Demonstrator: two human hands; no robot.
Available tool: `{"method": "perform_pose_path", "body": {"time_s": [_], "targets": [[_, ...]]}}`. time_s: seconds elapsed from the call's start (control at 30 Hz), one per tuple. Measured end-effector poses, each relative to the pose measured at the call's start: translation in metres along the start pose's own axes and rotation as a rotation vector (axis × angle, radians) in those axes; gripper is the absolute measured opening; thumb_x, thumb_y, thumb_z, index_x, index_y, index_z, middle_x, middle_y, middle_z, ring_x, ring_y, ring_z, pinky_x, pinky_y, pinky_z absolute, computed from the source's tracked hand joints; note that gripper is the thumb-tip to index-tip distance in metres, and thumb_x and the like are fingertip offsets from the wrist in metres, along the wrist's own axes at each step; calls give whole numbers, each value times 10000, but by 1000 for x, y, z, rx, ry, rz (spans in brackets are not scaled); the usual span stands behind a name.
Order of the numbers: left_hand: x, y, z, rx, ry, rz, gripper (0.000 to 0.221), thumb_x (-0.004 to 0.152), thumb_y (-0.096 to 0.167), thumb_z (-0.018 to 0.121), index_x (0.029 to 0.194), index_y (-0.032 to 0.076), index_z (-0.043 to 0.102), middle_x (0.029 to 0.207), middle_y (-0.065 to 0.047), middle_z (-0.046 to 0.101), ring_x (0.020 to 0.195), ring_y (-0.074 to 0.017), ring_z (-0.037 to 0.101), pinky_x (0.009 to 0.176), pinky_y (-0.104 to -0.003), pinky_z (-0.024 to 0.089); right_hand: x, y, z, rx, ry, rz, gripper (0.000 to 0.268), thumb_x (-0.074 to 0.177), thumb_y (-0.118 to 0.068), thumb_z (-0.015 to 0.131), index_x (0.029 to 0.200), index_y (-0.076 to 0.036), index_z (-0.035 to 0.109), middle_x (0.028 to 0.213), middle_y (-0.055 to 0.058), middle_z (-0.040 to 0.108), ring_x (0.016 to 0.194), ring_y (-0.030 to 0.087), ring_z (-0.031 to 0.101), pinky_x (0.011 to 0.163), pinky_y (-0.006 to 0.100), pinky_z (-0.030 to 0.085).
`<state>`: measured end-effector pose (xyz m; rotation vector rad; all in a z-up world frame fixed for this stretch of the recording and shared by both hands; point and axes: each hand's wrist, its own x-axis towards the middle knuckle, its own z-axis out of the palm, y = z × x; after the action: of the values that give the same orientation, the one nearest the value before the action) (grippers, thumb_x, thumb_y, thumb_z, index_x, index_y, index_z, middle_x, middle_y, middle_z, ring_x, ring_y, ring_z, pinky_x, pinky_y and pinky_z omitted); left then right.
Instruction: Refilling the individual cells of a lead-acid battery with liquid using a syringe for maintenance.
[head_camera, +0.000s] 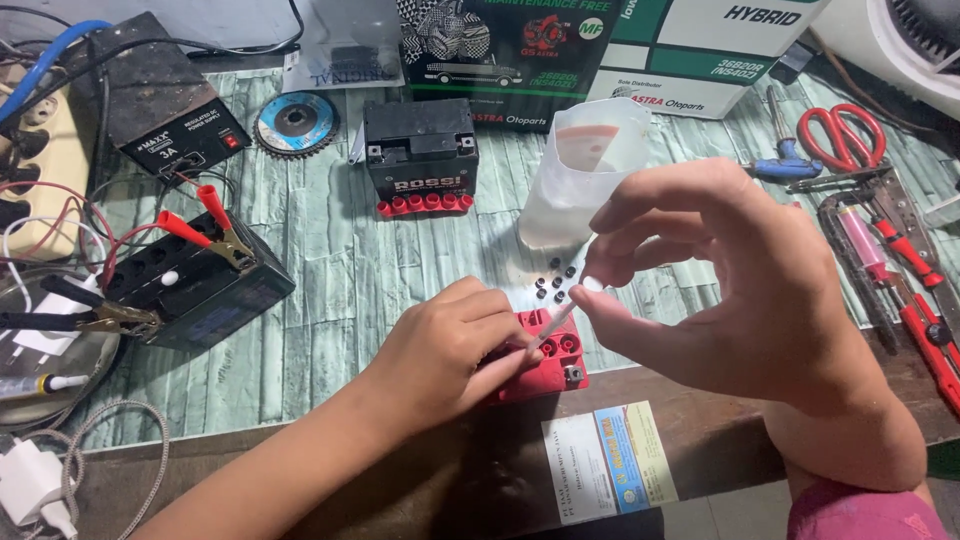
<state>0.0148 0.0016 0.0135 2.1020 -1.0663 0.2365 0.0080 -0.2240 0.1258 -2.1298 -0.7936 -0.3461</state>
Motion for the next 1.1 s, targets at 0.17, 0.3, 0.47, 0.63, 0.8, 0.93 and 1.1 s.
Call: {"method": "perform_pose_path", "body": {"time_s": [0.17, 0.3, 0.47, 0.63, 0.8, 0.93, 1.1], "targets": [[0, -1, 0, 3, 1, 30, 139, 925, 171, 768, 897, 60, 688, 853, -41, 639, 781, -238, 553, 539, -350, 487, -3, -2, -2, 25, 60, -7, 549, 782, 72, 879, 1177, 57, 498, 1024, 160, 627, 832, 182, 748, 748, 263, 714], [0, -1, 0, 15, 0, 34, 147, 925, 174, 768, 892, 64, 676, 852, -40, 633, 781, -243, 549, 540, -354, 478, -6, -4, -1, 23, 108, 13, 600, 782, 77, 889, 1207, 53, 466, 1031, 172, 616, 853, 203, 763, 773, 279, 724], [1, -1, -1, 18, -5, 37, 149, 930, 169, 764, 885, 66, 667, 847, -31, 628, 765, -240, 539, 543, -352, 472, -5, -9, -3, -19, 148, -40, 594, 800, 96, 897, 1179, 118, 441, 1095, 231, 550, 856, 268, 770, 774, 320, 742], [1, -2, -1, 18, -15, 46, 155, 926, 170, 771, 885, 65, 665, 851, -38, 631, 765, -243, 542, 557, -350, 472, -7, -12, -5, -40, 181, -17, 637, 803, 118, 908, 1194, 99, 406, 1018, 237, 591, 856, 280, 779, 757, 323, 735], [1, -2, -1, 31, -16, 56, 158, 925, 159, 771, 866, 61, 663, 830, -46, 619, 738, -245, 528, 583, -355, 462, -4, -13, -7, -35, 189, -98, 628, 835, 146, 886, 1166, 99, 354, 861, 232, 601, 782, 257, 754, 677, 302, 704], [1, -2, 0, 65, 13, 78, 167, 926, 180, 769, 855, 85, 651, 833, -33, 627, 751, -245, 548, 718, -370, 426, -5, -14, -8, -40, 179, -41, 632, 832, 158, 882, 1184, 115, 359, 924, 253, 589, 801, 274, 753, 707, 312, 708], [0, -1, 1, 94, 7, 68, 174, 920, 195, 785, 870, 85, 659, 840, -31, 625, 763, -249, 544, 716, -375, 410, -2, 0, -9, 3, 149, -65, 538, 839, 148, 860, 1173, 118, 440, 1011, 230, 556, 847, 281, 760, 717, 329, 734]]}}
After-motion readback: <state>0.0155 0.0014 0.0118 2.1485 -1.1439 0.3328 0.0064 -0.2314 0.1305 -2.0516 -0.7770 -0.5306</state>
